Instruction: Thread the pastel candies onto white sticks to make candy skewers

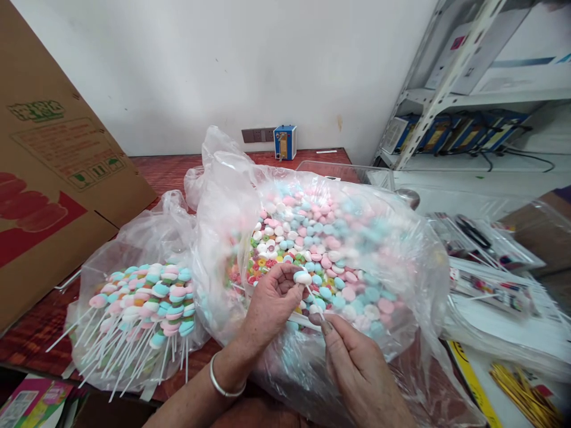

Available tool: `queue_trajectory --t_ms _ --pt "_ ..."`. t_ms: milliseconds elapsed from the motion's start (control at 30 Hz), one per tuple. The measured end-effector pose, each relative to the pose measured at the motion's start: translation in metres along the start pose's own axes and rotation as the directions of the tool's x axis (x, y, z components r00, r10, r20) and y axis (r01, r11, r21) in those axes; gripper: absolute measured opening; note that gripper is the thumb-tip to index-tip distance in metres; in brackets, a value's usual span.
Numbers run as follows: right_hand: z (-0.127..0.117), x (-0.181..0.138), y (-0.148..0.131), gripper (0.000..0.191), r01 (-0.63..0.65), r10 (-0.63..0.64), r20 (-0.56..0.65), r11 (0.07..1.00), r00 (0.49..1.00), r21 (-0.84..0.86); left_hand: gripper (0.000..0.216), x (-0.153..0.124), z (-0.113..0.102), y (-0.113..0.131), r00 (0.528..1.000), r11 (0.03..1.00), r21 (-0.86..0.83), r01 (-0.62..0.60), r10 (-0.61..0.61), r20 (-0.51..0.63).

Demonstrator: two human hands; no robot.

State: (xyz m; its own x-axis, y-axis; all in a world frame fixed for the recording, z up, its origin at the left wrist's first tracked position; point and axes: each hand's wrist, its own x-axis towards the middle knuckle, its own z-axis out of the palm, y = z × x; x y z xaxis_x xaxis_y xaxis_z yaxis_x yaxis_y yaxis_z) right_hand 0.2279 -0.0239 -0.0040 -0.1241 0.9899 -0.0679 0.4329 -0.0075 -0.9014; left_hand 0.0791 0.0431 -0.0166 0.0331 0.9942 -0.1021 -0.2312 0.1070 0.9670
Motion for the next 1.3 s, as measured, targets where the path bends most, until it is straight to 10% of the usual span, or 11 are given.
queue_trajectory --t_ms 433,733,1033,1300 --pt "0.006 0.011 -0.003 0.038 0.050 -0.055 -0.050 0.993 0.997 -0.104 0.021 -0.011 0.006 -0.002 0.993 0.962 0.250 -0.109 0.095 0.067" --pt "0.007 0.037 0.018 0.031 0.172 -0.329 -0.162 0.781 0.930 -0.601 0.049 -0.021 -0.009 0.003 0.934 0.717 0.600 -0.356 0.294 0.202" --pt "0.014 0.067 -0.018 0.018 0.114 -0.274 -0.018 0.460 0.962 -0.881 0.020 0.026 -0.074 0.027 0.882 -0.011 0.975 -0.221 0.424 0.204" --pt "0.027 0.085 -0.034 0.013 0.137 -0.184 0.071 0.376 0.980 -0.916 0.011 0.034 -0.074 0.023 0.874 -0.135 0.960 -0.244 0.399 0.278"
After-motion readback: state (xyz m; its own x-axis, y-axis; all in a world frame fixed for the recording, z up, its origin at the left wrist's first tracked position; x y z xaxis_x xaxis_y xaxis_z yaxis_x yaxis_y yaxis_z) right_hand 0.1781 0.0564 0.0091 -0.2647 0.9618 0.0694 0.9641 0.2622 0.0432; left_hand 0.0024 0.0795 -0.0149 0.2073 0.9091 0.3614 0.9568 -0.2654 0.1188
